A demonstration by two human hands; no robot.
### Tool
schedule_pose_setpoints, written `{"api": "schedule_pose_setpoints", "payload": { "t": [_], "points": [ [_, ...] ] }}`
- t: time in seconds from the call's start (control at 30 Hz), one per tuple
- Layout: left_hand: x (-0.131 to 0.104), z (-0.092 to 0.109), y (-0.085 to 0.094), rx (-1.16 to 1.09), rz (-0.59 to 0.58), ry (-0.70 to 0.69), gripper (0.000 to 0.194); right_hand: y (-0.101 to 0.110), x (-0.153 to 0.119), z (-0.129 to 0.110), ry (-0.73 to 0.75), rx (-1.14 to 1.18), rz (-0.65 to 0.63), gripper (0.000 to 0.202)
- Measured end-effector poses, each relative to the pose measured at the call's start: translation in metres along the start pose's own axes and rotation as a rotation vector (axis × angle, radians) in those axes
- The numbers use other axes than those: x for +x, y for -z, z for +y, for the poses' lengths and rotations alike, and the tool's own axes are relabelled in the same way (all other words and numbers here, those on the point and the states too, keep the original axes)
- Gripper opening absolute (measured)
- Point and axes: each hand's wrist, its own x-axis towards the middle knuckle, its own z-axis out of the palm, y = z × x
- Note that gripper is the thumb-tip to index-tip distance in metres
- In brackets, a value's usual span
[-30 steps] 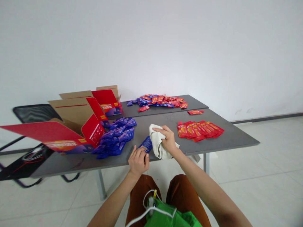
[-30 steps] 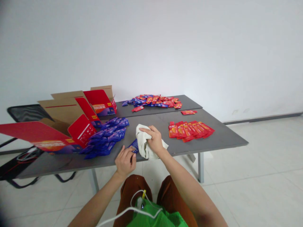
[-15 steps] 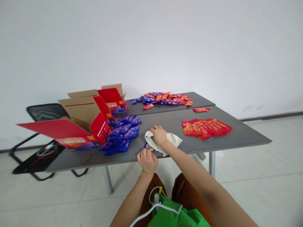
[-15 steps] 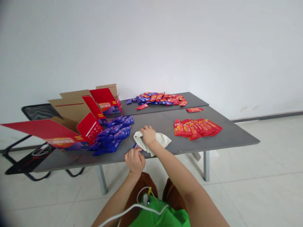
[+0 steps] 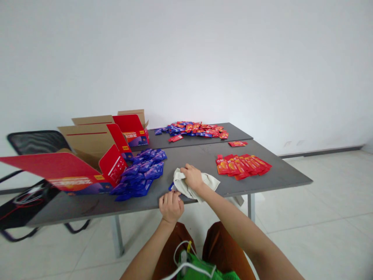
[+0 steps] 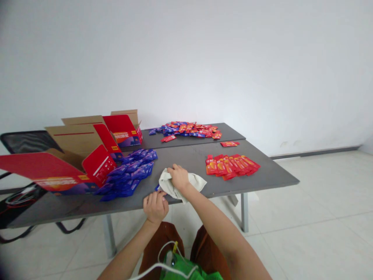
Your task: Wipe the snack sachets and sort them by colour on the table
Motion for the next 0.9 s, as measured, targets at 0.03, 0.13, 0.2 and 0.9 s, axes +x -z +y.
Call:
{"api": "schedule_pose_setpoints", "payload": {
  "t": [0.03, 0.13, 0.2, 0.9],
  "points": [
    [0.003, 0.004, 0.002, 0.01, 0.011, 0.008, 0.017, 0.002, 0.007, 0.002, -0.027, -0.026, -0.017, 0.024],
    [0.008, 0.014, 0.006, 0.053, 0.032, 0.084, 0.016, 0.004, 0.015, 0.002, 0.073, -0.061, -0.046, 0.024],
    [0.008, 0.019, 0.005, 0.082, 0.059, 0.115, 0.014, 0.001, 0.01, -0.003, 0.236, -0.033, -0.051, 0.02],
    [0.061, 0.045, 0.034, 0.179, -0.324, 0.378, 0.046, -0.011, 0.021, 0.04, -0.418, -0.063, 0.061, 0.032]
  ]
}}
